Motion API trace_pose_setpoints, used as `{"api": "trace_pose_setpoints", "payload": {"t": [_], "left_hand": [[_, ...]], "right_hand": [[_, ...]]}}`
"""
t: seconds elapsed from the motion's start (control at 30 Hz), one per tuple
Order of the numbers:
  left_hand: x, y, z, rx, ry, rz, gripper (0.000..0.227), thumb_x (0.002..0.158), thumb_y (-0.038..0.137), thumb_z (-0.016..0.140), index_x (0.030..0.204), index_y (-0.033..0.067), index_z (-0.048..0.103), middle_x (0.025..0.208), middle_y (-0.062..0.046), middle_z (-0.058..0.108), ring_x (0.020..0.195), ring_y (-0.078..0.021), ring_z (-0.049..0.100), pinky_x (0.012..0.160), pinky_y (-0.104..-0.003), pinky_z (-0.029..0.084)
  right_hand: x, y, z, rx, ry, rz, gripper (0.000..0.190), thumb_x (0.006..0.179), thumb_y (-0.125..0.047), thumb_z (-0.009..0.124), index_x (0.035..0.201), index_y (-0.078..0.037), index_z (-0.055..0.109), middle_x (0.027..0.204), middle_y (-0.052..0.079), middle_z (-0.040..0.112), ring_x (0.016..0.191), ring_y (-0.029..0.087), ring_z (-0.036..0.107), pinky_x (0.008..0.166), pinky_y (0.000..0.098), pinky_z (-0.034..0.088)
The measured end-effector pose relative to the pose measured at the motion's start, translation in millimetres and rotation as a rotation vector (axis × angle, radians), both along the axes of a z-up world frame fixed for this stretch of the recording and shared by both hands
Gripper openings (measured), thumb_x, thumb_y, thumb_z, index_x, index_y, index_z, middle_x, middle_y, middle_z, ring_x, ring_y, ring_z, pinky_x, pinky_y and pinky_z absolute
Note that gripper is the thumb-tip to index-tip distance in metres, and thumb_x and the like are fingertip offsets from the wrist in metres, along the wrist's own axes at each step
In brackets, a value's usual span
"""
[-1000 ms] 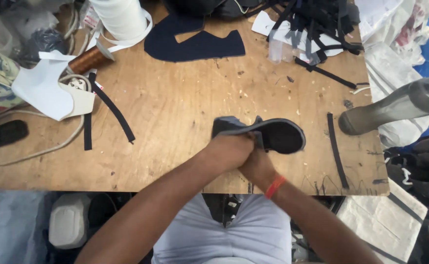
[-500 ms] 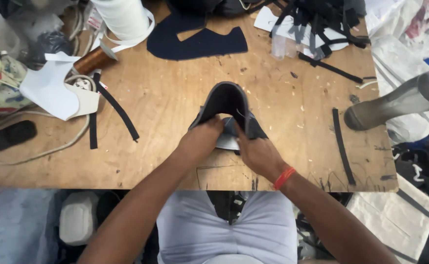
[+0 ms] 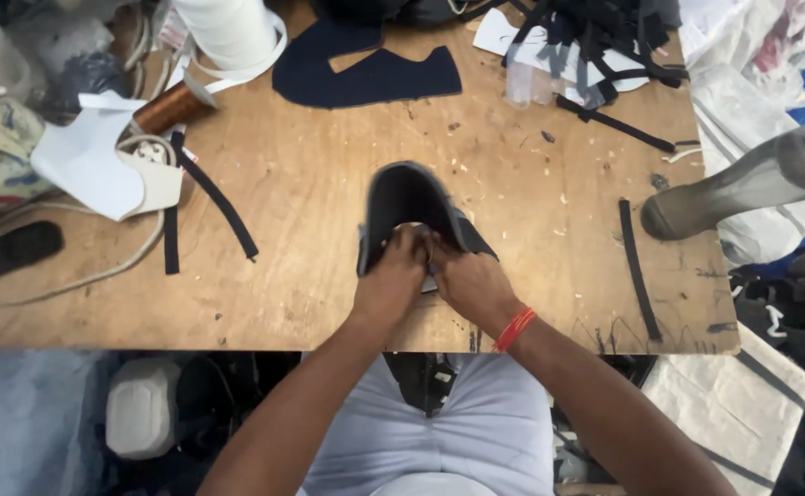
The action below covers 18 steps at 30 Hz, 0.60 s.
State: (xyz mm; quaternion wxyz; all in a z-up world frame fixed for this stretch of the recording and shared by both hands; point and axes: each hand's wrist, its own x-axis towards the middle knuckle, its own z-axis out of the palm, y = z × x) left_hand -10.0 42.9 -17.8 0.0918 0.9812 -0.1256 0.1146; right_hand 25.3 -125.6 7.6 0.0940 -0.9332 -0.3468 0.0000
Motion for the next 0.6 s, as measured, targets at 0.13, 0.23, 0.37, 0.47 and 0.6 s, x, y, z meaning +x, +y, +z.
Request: {"api": "trace_pose_setpoints", "payload": {"t": [0.13, 0.23, 0.37, 0.47, 0.6], "left_hand": [[1, 11, -15, 0.081, -0.215, -0.055, 0.046, 0.079, 0.015, 0.058, 0.124, 0.0038, 0.06, 0.137, -0.014, 0.055, 0.116, -0.0228, 0.066, 0.091, -0.033, 0.061], [9, 14, -12, 0.017, -0.109, -0.079, 0.049, 0.081, 0.013, 0.057, 0.129, 0.0027, 0.059, 0.141, -0.012, 0.056, 0.1, -0.0209, 0.071, 0.079, -0.034, 0.061], [23, 7, 2, -0.034, 0.112, -0.03, 0.042, 0.096, 0.01, 0.054, 0.138, 0.0066, 0.058, 0.135, -0.008, 0.062, 0.09, -0.0202, 0.074, 0.068, -0.035, 0.061], [26, 12, -22, 0.035, 0.045, -0.115, 0.04, 0.096, 0.013, 0.055, 0.135, 0.0067, 0.058, 0.135, -0.009, 0.063, 0.098, -0.0216, 0.073, 0.076, -0.034, 0.061], [-10, 23, -52, 0.271, -0.091, -0.337, 0.051, 0.095, 0.012, 0.056, 0.143, -0.0033, 0.054, 0.142, -0.021, 0.058, 0.121, -0.0283, 0.066, 0.087, -0.035, 0.059]], "right_hand": [[-5, 4, -1, 0.038, -0.045, -0.023, 0.055, 0.092, -0.02, 0.059, 0.144, -0.003, 0.051, 0.13, 0.02, 0.068, 0.068, 0.034, 0.072, 0.058, 0.0456, 0.058], [-8, 0, -1, -0.043, 0.046, -0.068, 0.054, 0.091, -0.017, 0.059, 0.142, 0.0, 0.053, 0.132, 0.019, 0.066, 0.067, 0.035, 0.073, 0.056, 0.0465, 0.057], [-2, -10, -8, 0.084, 0.058, -0.113, 0.037, 0.1, -0.024, 0.06, 0.134, -0.013, 0.067, 0.117, 0.011, 0.072, 0.086, 0.032, 0.074, 0.071, 0.0449, 0.059], [6, -18, -19, 0.041, -0.023, -0.058, 0.036, 0.099, -0.028, 0.062, 0.131, -0.014, 0.067, 0.122, 0.01, 0.071, 0.098, 0.029, 0.073, 0.076, 0.0418, 0.059], [2, -20, 11, -0.28, 0.051, 0.08, 0.066, 0.098, -0.048, 0.058, 0.153, -0.013, 0.046, 0.145, 0.007, 0.058, 0.115, 0.023, 0.064, 0.088, 0.039, 0.055]]}}
